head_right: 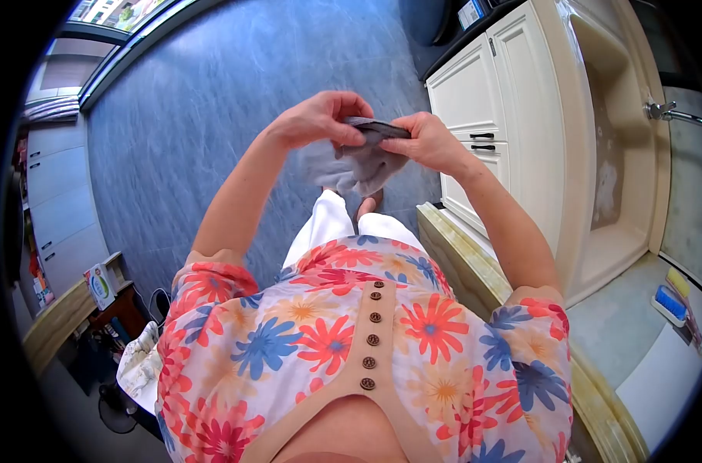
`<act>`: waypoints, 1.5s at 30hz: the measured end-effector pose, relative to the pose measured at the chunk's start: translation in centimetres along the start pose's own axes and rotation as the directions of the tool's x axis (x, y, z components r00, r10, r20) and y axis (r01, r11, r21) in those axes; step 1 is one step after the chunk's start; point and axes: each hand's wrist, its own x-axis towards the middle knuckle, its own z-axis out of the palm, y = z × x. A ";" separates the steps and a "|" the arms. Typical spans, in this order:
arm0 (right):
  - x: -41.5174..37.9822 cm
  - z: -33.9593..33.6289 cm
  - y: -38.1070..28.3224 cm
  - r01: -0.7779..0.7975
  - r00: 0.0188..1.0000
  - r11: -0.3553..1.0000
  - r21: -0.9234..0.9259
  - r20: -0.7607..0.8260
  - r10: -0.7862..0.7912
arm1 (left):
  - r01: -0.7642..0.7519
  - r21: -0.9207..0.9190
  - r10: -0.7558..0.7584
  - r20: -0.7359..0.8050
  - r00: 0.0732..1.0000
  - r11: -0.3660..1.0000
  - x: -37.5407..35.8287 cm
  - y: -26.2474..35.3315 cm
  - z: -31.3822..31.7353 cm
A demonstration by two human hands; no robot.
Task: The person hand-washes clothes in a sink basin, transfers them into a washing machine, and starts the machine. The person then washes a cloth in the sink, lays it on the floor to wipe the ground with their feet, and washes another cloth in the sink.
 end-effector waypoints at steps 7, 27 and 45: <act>-0.9 -0.2 -0.9 0.092 0.996 0.975 0.201 -0.028 -0.088 | -0.035 -0.096 0.028 -0.076 0.997 0.995 -1.7 0.0 -1.2; -8.8 -5.8 13.1 -0.197 0.900 0.887 0.418 -0.282 0.333 | -0.099 -0.608 -0.450 -0.678 0.581 0.788 -11.8 -14.1 -5.2; 2.8 -13.3 10.7 -0.262 0.814 0.894 0.363 -0.414 0.407 | -0.195 -0.458 -0.267 -0.759 0.594 0.867 -0.2 -5.5 -14.8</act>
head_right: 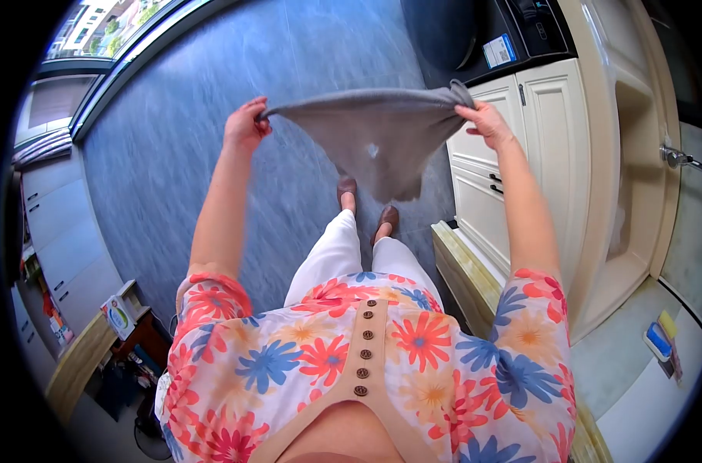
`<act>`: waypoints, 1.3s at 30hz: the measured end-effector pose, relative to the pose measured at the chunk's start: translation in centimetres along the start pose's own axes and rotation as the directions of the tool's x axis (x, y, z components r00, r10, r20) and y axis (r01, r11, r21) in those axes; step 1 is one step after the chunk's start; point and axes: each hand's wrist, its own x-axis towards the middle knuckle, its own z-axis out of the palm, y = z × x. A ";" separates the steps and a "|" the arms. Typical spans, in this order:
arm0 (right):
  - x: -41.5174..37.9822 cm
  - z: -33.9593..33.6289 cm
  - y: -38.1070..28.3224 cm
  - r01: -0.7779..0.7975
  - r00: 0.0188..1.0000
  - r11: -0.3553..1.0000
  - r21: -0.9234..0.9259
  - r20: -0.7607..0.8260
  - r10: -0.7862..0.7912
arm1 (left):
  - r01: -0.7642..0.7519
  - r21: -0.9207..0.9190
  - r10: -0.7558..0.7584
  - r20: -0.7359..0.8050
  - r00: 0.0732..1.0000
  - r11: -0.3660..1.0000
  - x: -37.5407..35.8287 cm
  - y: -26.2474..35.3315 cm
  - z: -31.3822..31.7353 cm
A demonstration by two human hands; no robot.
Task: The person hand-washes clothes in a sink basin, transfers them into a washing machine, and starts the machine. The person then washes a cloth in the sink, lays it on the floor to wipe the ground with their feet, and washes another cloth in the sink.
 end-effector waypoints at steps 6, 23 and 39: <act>1.3 0.5 -2.0 0.093 0.994 0.996 0.001 -0.055 -0.093 | -0.102 -0.029 0.104 0.059 0.993 0.994 0.6 3.1 0.7; 4.4 7.4 8.5 -0.254 0.965 0.960 -0.116 -0.103 0.243 | 0.271 0.135 -0.244 -0.186 0.952 0.953 3.6 -16.9 -3.1; 5.9 4.9 7.6 -0.233 0.927 0.969 0.077 -0.282 0.246 | 0.176 -0.083 -0.184 -0.097 0.978 0.981 7.2 -13.2 -0.3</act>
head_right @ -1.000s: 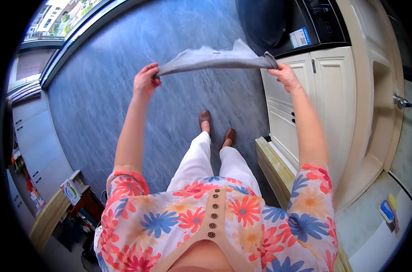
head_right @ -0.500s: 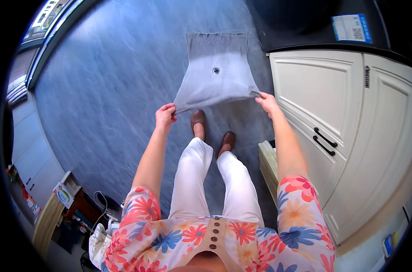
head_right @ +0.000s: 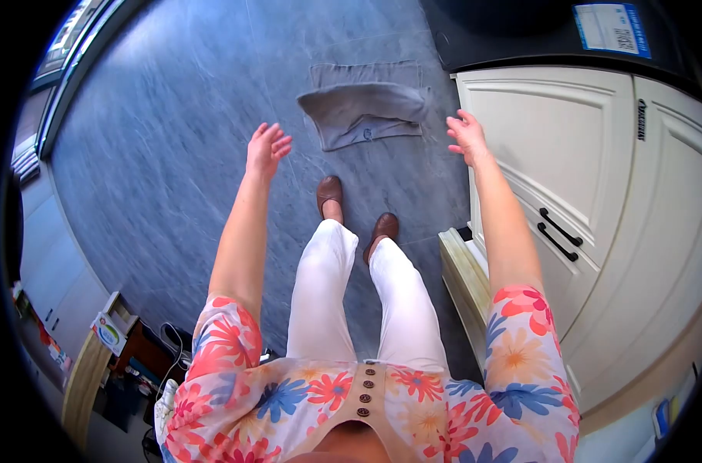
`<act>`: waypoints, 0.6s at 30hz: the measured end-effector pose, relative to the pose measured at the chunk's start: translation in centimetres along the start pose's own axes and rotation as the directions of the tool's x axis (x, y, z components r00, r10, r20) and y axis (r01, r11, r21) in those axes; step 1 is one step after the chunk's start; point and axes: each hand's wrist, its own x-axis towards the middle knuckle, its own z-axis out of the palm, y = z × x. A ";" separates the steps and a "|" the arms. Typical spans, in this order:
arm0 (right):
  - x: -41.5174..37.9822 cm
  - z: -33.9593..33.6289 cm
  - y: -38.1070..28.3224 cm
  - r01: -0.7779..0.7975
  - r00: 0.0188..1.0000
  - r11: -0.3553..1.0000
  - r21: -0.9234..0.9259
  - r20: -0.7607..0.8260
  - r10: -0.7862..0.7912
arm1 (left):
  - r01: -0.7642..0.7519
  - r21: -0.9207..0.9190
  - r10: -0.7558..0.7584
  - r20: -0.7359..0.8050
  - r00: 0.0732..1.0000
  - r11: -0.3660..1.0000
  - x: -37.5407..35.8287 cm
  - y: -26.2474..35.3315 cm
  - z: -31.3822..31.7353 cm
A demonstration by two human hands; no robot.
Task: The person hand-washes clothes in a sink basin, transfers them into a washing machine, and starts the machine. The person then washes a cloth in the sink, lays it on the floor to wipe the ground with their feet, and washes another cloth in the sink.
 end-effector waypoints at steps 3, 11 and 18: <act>-2.2 0.7 1.6 0.054 0.987 0.994 -0.100 0.158 -0.038 | 0.018 0.317 -0.064 0.135 0.989 0.948 -0.8 -3.0 -3.3; -11.6 -2.6 4.4 -0.069 0.939 0.968 -0.240 0.313 0.145 | 0.179 0.828 -0.375 0.041 0.926 0.532 -10.0 -8.1 -12.7; -16.6 -7.7 -5.3 0.143 0.969 0.990 -0.009 0.207 -0.138 | 0.118 0.877 -0.290 0.026 0.957 0.466 -7.4 2.7 -9.8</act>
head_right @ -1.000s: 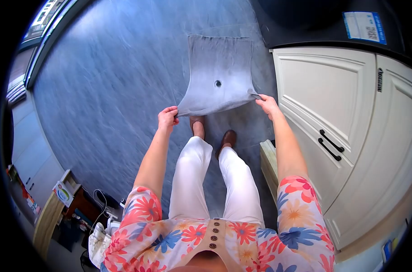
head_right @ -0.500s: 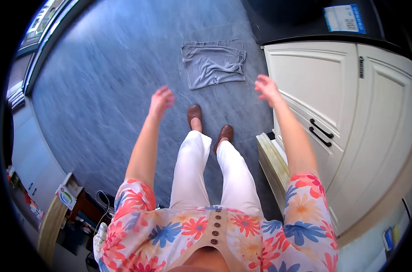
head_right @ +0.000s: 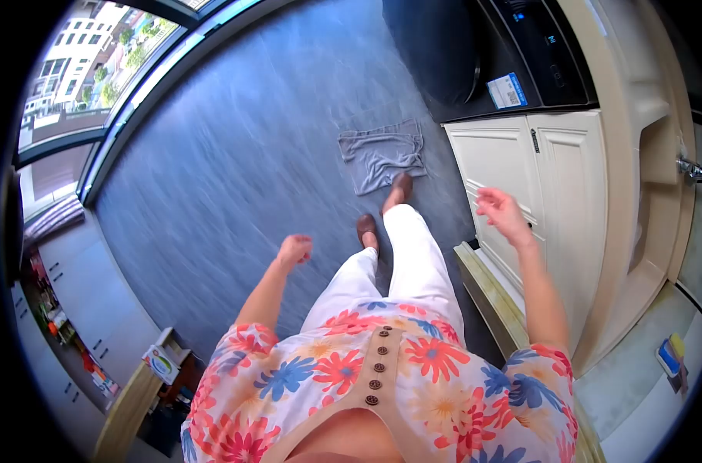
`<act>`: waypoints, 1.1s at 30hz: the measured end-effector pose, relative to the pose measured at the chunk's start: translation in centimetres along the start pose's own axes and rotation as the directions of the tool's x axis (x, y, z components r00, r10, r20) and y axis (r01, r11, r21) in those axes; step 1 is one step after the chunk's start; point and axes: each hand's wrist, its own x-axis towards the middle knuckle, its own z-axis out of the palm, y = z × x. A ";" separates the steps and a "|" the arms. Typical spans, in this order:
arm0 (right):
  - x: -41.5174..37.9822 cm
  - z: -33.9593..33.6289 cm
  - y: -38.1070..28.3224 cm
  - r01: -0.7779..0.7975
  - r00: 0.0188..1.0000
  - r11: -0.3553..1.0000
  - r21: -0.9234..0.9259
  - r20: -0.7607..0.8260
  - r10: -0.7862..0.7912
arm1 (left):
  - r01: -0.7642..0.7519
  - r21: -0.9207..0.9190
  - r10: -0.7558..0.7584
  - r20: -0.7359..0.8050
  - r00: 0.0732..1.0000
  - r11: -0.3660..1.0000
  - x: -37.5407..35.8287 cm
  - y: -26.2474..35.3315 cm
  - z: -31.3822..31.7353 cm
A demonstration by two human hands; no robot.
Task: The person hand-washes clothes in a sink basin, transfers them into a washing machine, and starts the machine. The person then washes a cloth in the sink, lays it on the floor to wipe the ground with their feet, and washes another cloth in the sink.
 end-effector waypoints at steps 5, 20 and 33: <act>-3.3 -2.8 -15.6 0.372 0.918 0.928 0.020 -0.154 -0.365 | -0.205 -0.185 0.177 -0.159 0.971 0.961 0.6 13.6 -7.9; 14.8 -7.9 -49.0 -0.046 0.259 0.115 -0.992 -0.123 -0.958 | 0.086 0.071 -0.063 -0.275 0.959 0.994 4.6 20.3 -31.0; 10.5 -8.8 -44.1 -0.346 0.367 0.148 -0.927 -0.279 -0.887 | -0.060 -0.163 0.000 -0.348 0.937 0.985 4.8 31.2 -44.2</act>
